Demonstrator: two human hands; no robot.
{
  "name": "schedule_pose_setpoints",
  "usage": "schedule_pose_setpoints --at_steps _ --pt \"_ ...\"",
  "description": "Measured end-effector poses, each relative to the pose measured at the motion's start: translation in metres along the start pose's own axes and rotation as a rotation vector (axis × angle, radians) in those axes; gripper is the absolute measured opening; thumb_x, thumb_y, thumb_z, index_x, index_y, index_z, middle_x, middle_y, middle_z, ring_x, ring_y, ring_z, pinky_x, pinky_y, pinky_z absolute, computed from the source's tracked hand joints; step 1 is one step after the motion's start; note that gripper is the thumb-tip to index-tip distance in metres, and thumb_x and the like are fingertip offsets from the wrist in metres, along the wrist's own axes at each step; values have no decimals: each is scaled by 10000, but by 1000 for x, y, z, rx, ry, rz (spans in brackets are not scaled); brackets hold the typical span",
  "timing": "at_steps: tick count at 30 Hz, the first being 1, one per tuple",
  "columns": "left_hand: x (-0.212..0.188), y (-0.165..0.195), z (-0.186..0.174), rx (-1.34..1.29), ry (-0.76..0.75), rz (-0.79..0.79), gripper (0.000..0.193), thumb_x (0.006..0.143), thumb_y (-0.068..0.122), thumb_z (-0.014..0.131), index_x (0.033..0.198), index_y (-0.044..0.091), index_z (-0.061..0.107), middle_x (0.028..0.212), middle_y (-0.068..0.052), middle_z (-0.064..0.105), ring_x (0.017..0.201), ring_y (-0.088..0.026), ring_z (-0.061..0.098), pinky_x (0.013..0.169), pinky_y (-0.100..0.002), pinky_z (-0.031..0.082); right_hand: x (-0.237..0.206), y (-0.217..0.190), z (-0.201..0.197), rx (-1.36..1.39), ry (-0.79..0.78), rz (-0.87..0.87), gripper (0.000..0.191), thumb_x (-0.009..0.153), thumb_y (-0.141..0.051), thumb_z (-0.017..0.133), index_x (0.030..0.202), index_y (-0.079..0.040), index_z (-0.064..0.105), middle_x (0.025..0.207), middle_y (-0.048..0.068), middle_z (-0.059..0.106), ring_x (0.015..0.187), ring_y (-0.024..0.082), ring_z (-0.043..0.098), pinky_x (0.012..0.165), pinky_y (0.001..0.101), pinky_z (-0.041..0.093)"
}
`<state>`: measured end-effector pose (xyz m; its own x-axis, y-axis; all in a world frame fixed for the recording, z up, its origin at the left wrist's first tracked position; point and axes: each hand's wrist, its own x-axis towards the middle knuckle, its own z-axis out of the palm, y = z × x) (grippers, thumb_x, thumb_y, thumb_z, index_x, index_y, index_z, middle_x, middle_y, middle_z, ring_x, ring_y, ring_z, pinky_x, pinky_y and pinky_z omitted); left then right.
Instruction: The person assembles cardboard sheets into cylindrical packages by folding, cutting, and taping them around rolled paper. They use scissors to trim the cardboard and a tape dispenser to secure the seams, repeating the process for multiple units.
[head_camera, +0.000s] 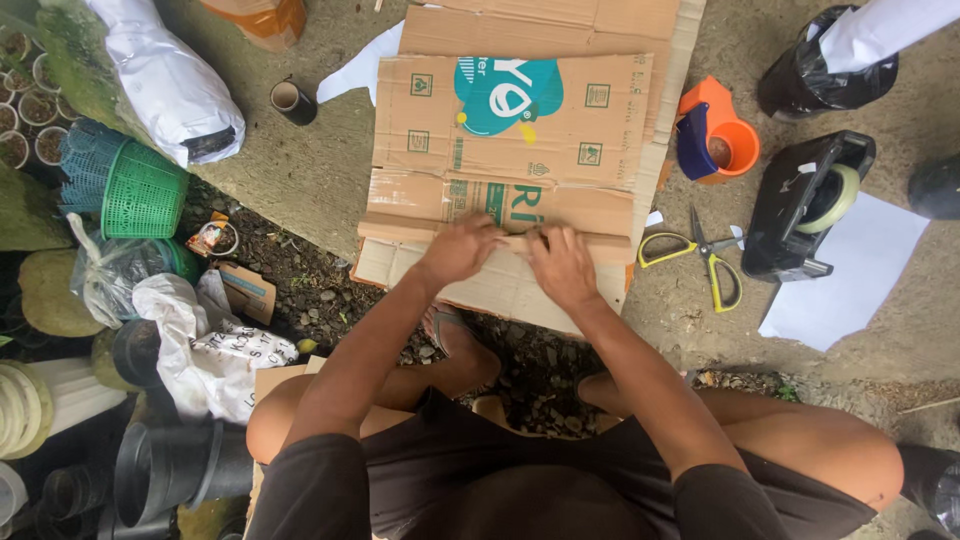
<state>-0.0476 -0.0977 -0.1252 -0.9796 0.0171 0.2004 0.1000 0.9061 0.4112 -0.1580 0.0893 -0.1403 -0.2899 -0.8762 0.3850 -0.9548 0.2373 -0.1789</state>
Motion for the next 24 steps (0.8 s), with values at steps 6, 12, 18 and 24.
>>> schedule_pose_setpoints --at_steps 6,12,18,24 --pt "-1 13 -6 67 147 -26 352 1045 212 595 1340 34 670 1115 -86 656 1016 -243 595 922 -411 548 8 25 -1 239 -131 19 266 947 -263 702 1111 -56 666 1039 114 606 1034 302 604 915 432 525" --pt "13 -5 -2 326 -87 -126 227 1111 307 510 1161 132 645 1003 -86 651 925 -251 619 792 -422 496 50 41 -6 303 -499 305 495 959 -411 652 1367 -141 574 1114 169 664 1009 344 637 865 498 528" --pt "27 -23 -2 81 42 -168 249 1062 348 582 1028 102 602 1036 -118 669 1001 -324 650 895 -476 500 34 13 -3 -13 -47 96 675 800 -470 775 1251 17 649 1080 183 611 1004 343 573 853 459 494" --pt "12 -20 -8 350 245 103 670 805 596 618 1240 89 668 1136 -181 619 1039 -335 575 884 -434 485 34 45 18 41 -95 -113 636 863 -432 779 1280 28 641 1133 165 614 1040 313 617 897 392 546"
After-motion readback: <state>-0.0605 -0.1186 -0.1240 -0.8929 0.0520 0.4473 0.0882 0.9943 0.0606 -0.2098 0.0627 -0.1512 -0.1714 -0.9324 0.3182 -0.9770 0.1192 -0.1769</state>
